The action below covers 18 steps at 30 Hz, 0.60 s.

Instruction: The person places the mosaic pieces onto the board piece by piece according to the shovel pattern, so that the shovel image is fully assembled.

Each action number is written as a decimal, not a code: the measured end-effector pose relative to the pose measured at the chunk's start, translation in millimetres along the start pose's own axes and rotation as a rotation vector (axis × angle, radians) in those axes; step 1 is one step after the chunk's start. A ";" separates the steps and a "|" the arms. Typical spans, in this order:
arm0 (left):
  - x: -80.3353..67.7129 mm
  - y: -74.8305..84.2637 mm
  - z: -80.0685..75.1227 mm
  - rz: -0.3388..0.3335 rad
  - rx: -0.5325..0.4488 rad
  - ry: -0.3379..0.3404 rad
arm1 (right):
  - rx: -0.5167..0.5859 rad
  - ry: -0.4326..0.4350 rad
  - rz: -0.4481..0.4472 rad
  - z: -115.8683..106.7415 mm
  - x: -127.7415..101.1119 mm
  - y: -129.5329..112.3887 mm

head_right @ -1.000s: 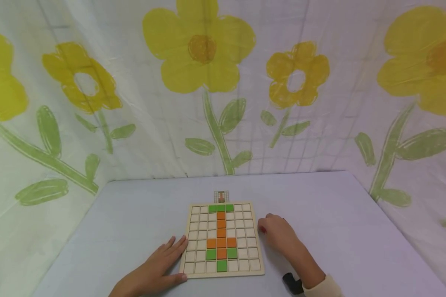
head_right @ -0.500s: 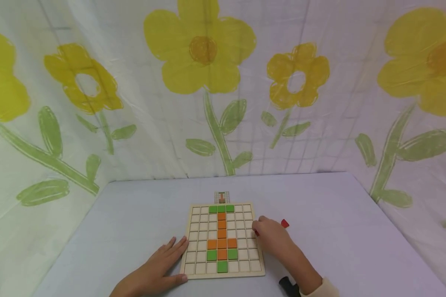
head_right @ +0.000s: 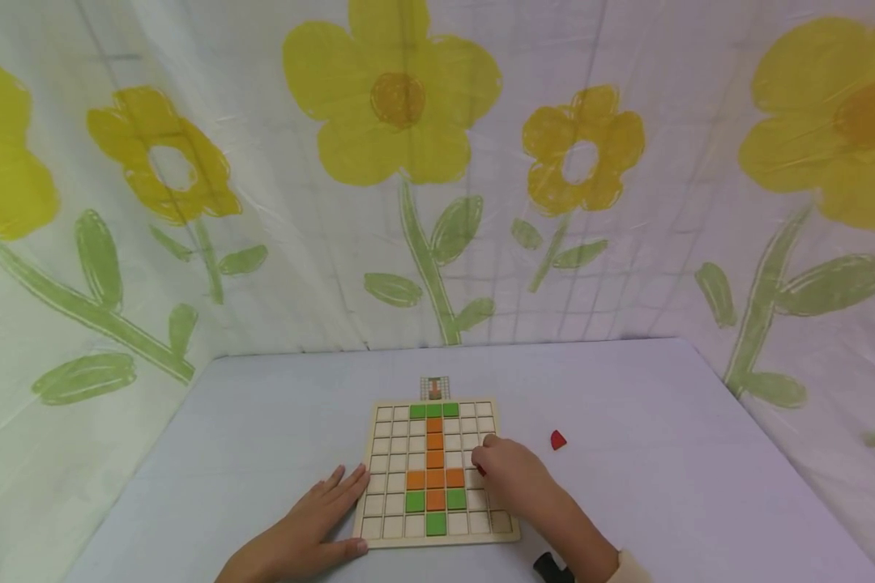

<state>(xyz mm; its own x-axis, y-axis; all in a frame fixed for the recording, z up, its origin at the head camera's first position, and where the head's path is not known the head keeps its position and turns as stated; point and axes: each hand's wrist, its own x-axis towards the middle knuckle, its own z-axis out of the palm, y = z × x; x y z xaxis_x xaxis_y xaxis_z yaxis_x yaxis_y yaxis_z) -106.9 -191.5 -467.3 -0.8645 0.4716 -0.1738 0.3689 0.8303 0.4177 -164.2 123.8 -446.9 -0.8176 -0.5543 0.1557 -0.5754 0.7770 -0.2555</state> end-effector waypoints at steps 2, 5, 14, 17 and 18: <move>0.0 -0.1 0.0 -0.001 0.000 0.002 | 0.009 -0.003 -0.025 0.5 0.6 -3.7; -0.2 -0.2 0.0 0.001 0.001 0.005 | 0.027 -0.017 -0.046 1.3 1.8 -9.0; 0.3 -1.5 1.0 -0.005 0.006 0.000 | 0.035 -0.037 -0.101 6.3 4.1 -22.5; 0.5 -2.3 2.0 -0.005 0.009 0.000 | 0.030 -0.042 -0.130 8.9 5.1 -27.7; 0.5 -2.5 2.2 -0.005 0.009 0.001 | 0.030 -0.047 -0.136 9.7 5.6 -29.5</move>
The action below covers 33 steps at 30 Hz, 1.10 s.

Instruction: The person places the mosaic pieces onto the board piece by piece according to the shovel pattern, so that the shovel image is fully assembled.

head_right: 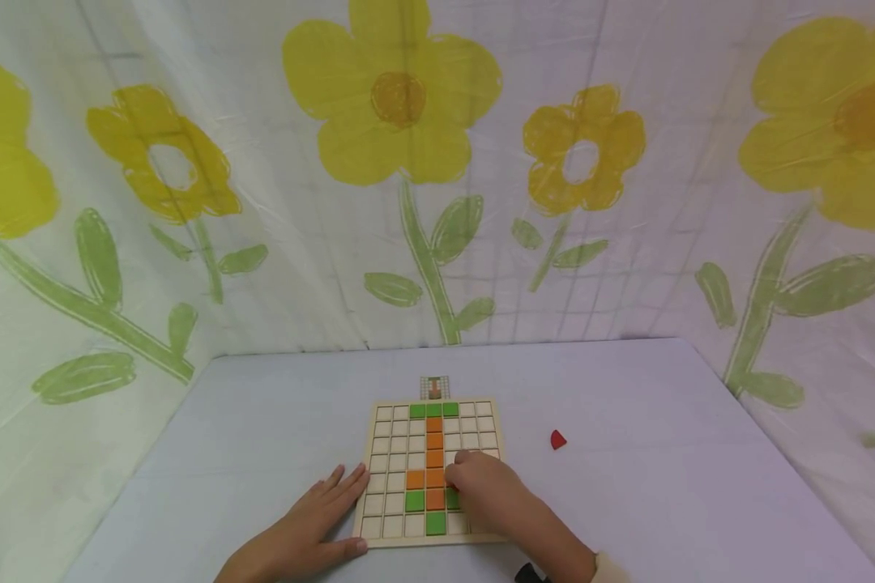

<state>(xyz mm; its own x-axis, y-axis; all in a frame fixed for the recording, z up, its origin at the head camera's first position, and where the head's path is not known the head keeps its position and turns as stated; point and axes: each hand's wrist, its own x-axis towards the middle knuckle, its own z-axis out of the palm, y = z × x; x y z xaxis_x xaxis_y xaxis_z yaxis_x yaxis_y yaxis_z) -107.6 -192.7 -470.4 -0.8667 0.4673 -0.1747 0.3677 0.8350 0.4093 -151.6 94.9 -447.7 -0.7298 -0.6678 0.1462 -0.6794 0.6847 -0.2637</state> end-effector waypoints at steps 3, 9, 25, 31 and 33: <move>0.0 0.0 -0.1 0.003 0.003 0.003 | 0.002 -0.026 -0.011 2.8 2.9 -4.6; 0.3 1.3 -2.0 -0.004 0.003 0.003 | -0.007 -0.066 -0.026 5.5 8.6 -15.6; -0.8 1.0 -4.1 0.008 0.002 0.008 | 0.028 -0.024 -0.147 11.9 18.1 -38.5; -2.5 2.4 -3.6 0.014 -0.017 0.009 | -0.010 -0.021 -0.197 15.3 22.2 -50.4; -2.3 1.9 -2.0 0.019 -0.018 0.011 | -0.015 -0.012 -0.206 17.0 22.9 -51.8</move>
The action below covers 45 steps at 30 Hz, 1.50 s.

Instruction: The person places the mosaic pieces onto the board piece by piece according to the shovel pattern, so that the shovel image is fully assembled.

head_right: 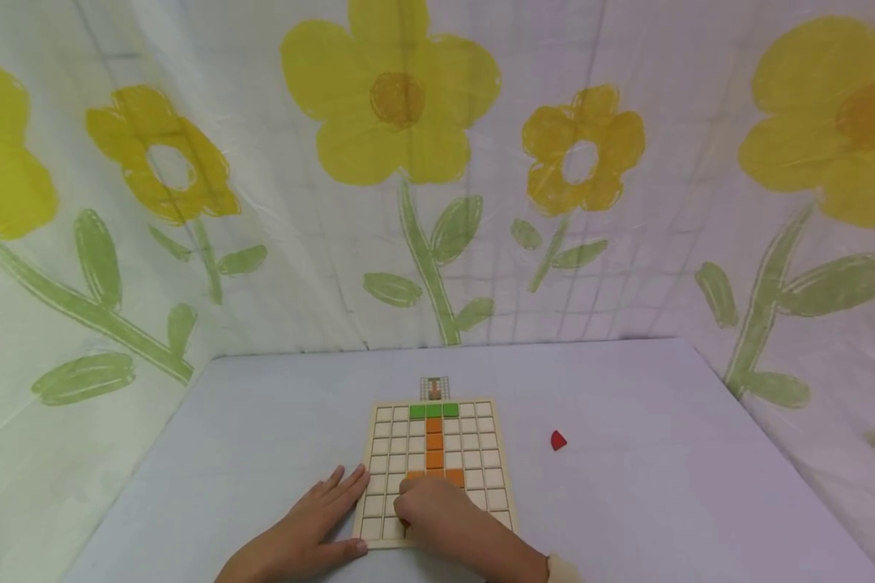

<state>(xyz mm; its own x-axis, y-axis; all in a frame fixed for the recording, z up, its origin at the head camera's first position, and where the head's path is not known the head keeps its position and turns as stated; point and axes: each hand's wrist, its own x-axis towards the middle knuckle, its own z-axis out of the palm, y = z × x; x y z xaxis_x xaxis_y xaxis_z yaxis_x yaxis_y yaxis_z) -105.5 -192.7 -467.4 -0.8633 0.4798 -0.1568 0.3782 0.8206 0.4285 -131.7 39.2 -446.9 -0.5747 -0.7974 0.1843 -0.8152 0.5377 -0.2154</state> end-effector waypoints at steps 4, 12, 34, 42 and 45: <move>0.7 -1.0 1.7 0.012 -0.005 0.004 | -0.008 -0.001 0.009 0.9 0.4 -1.8; 0.1 -0.5 1.3 0.028 -0.002 0.008 | -0.009 -0.008 0.047 0.5 -1.0 -4.1; -0.3 -0.4 -0.3 0.000 -0.013 0.001 | 0.027 0.004 0.069 0.3 -8.9 -1.3; -0.5 -1.0 1.9 0.012 -0.016 0.004 | 0.024 0.068 0.036 5.1 -11.9 3.4; -0.3 -1.6 1.7 0.009 -0.008 0.004 | 0.030 0.060 0.028 2.8 -16.8 5.9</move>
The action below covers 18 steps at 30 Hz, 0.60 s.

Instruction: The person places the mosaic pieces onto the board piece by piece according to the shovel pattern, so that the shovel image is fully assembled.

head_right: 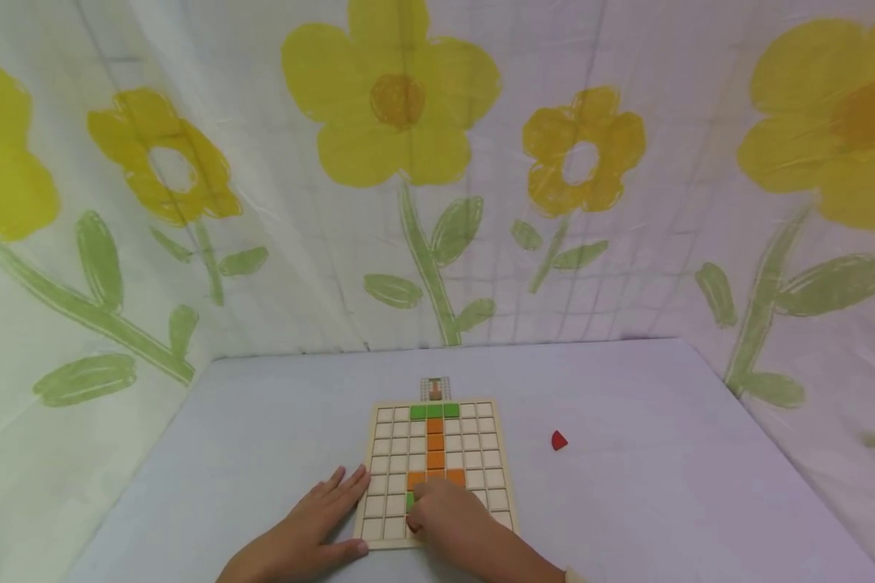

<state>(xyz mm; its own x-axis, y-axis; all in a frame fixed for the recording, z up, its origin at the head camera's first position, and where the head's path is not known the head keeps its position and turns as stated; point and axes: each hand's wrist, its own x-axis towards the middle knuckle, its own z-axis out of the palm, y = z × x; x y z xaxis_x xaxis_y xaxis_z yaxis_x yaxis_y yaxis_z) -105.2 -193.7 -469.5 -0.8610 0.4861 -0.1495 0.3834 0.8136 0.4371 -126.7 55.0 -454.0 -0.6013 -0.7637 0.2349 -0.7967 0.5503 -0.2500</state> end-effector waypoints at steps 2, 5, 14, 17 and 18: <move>0.5 0.0 1.0 -0.005 0.000 0.000 | 0.027 -0.009 -0.008 -2.8 -5.0 4.8; 1.9 0.2 1.9 -0.018 0.006 -0.004 | 0.073 -0.013 0.010 -10.3 -14.3 18.0; 3.4 2.6 1.5 -0.035 0.000 -0.016 | -0.089 0.127 0.433 -45.1 -58.7 95.0; 3.3 3.8 -0.1 -0.059 -0.009 -0.023 | -0.100 0.137 0.578 -55.5 -69.6 118.8; 3.2 3.8 -0.3 -0.059 -0.009 -0.022 | -0.099 0.128 0.619 -57.4 -72.7 125.0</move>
<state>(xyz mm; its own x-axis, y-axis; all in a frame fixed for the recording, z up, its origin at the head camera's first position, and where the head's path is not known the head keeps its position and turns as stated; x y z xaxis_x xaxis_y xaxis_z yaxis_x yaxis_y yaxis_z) -106.7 -189.1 -468.1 -0.8742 0.4447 -0.1949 0.3295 0.8382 0.4345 -186.2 198.7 -448.4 -0.9496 -0.2518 0.1865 -0.2980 0.9098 -0.2888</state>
